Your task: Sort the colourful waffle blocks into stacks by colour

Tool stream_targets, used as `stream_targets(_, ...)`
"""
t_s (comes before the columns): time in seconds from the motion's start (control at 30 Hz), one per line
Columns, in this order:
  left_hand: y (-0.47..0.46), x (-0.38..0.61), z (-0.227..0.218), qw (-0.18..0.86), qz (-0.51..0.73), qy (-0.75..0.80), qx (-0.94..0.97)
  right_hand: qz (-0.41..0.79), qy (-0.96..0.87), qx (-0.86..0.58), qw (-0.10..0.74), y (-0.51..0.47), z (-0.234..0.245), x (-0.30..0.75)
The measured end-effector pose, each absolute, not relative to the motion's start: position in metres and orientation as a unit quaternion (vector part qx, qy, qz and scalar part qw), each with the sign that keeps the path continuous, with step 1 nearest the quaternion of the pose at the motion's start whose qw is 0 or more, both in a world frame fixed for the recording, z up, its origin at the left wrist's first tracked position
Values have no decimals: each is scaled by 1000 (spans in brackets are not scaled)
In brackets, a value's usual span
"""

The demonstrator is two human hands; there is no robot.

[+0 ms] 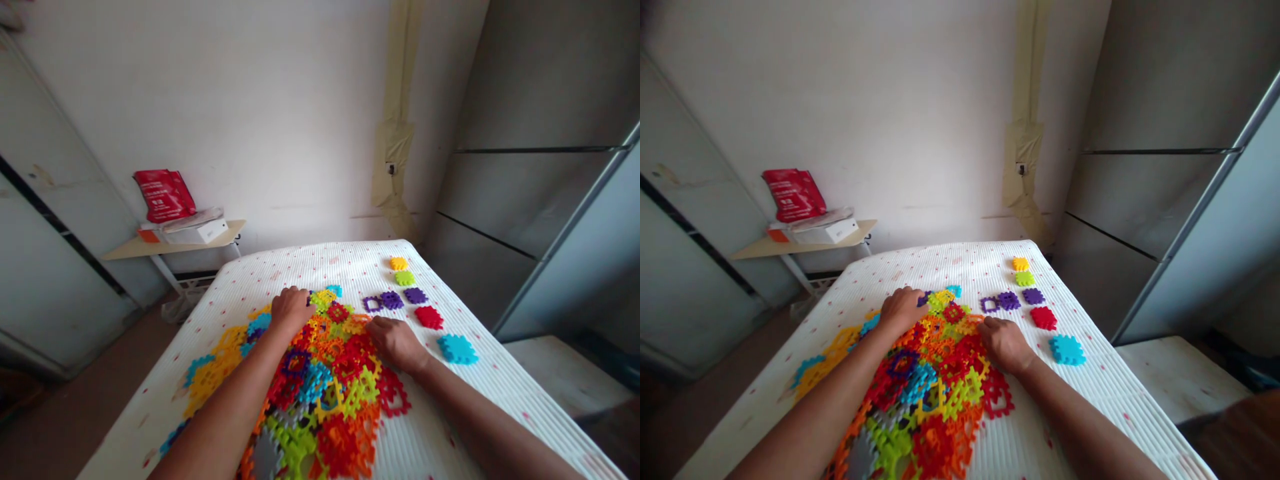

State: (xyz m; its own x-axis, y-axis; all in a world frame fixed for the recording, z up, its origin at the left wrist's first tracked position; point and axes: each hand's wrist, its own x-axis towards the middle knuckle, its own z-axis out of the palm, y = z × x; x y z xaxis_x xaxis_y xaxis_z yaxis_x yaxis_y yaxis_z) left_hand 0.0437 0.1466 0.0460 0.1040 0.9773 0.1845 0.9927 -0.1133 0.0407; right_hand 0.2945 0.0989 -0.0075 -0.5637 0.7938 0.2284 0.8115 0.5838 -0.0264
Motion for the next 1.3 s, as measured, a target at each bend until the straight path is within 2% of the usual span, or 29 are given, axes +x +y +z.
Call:
stream_targets(0.27,170,58,22,29,-19,-642,-766,-36,-888,-445,110,100,-12,297)
stream_targets(0.5,168,61,19,28,-22,-627,-779,-40,-887,-447,106,102,-16,297)
stream_targets(0.7,162,54,23,-8,-72,-622,-780,-45,-887,-445,116,103,-18,298)
stream_targets(0.93,140,30,31,-103,-180,-600,-773,-46,-886,-447,112,103,-17,297)
stream_targets(1.0,127,25,30,-166,-221,-599,-752,-46,-886,-448,115,102,-14,297)
stream_targets(1.07,113,22,28,-304,-302,-581,-692,-43,-882,-451,132,102,-10,296)
stream_targets(1.17,95,21,25,-521,-432,-510,-530,-36,-870,-447,204,101,-2,292)
stream_targets(1.3,81,26,23,-615,-488,-461,-414,-35,-865,-390,315,95,8,275)
